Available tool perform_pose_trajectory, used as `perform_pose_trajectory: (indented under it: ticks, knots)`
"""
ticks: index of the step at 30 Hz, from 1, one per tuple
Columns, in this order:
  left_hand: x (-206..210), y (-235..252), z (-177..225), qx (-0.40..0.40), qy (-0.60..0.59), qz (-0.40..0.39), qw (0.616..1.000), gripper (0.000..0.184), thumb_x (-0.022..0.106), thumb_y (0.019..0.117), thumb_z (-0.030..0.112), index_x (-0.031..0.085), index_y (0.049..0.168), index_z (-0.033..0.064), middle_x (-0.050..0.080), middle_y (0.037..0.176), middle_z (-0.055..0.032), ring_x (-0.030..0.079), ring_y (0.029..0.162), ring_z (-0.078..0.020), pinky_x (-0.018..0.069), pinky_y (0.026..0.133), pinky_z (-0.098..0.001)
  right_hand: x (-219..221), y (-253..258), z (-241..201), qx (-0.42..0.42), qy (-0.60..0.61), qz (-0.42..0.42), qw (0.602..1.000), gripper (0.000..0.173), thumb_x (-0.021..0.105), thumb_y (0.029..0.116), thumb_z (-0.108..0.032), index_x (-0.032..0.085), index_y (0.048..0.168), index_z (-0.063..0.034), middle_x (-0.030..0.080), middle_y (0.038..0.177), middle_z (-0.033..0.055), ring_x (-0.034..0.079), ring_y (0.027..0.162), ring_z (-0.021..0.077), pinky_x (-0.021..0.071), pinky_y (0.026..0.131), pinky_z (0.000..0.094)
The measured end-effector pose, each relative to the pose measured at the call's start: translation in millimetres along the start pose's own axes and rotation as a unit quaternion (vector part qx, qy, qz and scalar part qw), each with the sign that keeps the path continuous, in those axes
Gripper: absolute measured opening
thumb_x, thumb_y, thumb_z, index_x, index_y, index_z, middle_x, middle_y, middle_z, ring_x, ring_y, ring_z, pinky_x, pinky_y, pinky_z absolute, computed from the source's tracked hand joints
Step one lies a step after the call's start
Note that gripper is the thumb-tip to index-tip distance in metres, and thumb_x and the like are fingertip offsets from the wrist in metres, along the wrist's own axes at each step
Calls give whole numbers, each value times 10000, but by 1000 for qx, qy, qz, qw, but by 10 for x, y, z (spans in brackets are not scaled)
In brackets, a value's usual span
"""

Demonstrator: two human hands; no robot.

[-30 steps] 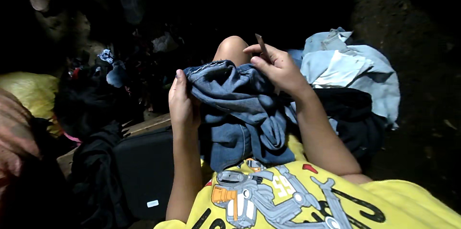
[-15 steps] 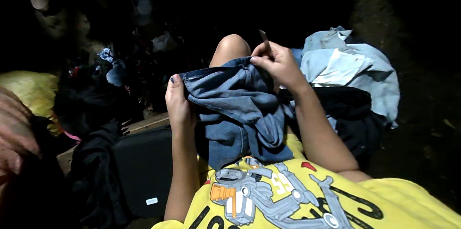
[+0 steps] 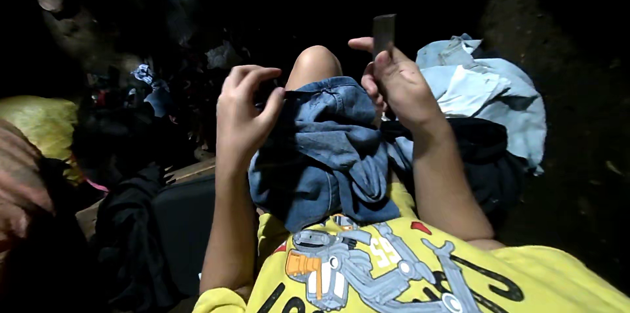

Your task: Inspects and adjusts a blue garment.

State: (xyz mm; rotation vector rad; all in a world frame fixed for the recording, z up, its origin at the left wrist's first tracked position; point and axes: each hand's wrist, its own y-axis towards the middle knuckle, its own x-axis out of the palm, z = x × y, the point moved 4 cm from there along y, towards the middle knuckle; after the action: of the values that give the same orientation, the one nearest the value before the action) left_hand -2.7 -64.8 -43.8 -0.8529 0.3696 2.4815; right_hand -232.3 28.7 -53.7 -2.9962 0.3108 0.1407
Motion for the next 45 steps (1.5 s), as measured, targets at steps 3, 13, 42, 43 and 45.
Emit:
perform_pose_trajectory:
  ticks: [3, 13, 42, 43, 45]
  knots:
    - [141, 162, -59, 27, 52, -116, 992, 242, 639, 971, 208, 756, 1099, 41, 699, 1211, -147, 665, 1124, -323, 505, 937, -584, 121, -73, -51, -46, -94, -19, 994, 496, 252, 1121, -383, 521, 1441, -116, 483, 667, -59, 367, 478, 12, 295, 421, 164]
    - [209, 51, -59, -85, -245, -48, 965, 61, 605, 995, 78, 652, 968, 50, 627, 779, 89, 585, 702, 75, 496, 674, -106, 475, -187, 33, -154, -217, -75, 961, 556, 510, 1041, -450, 528, 1471, -98, 606, 808, 9, 547, 634, 121, 487, 545, 320]
    - [127, -146, 252, -94, -404, 40, 909, 270, 611, 881, -65, 588, 1096, 97, 677, 962, 88, 661, 847, 11, 572, 768, -168, 480, -282, -32, -248, -255, 95, 930, 325, 582, 1040, -255, 711, 1317, -144, 561, 790, 64, 517, 655, 129, 429, 582, 266]
    - [131, -143, 259, -93, -402, 42, 910, 271, 614, 878, -71, 583, 1087, 99, 675, 954, 88, 660, 837, 15, 571, 760, -163, 467, -277, -30, -247, -267, 109, 925, 323, 588, 1038, -252, 710, 1320, -152, 558, 787, 67, 519, 652, 134, 427, 577, 265]
    - [140, -135, 276, -92, -397, 41, 912, 272, 616, 878, -83, 567, 1073, 99, 674, 943, 87, 659, 829, 21, 569, 757, -156, 460, -278, -21, -239, -282, 124, 921, 327, 590, 1039, -251, 703, 1332, -163, 551, 791, 68, 520, 654, 140, 424, 569, 265]
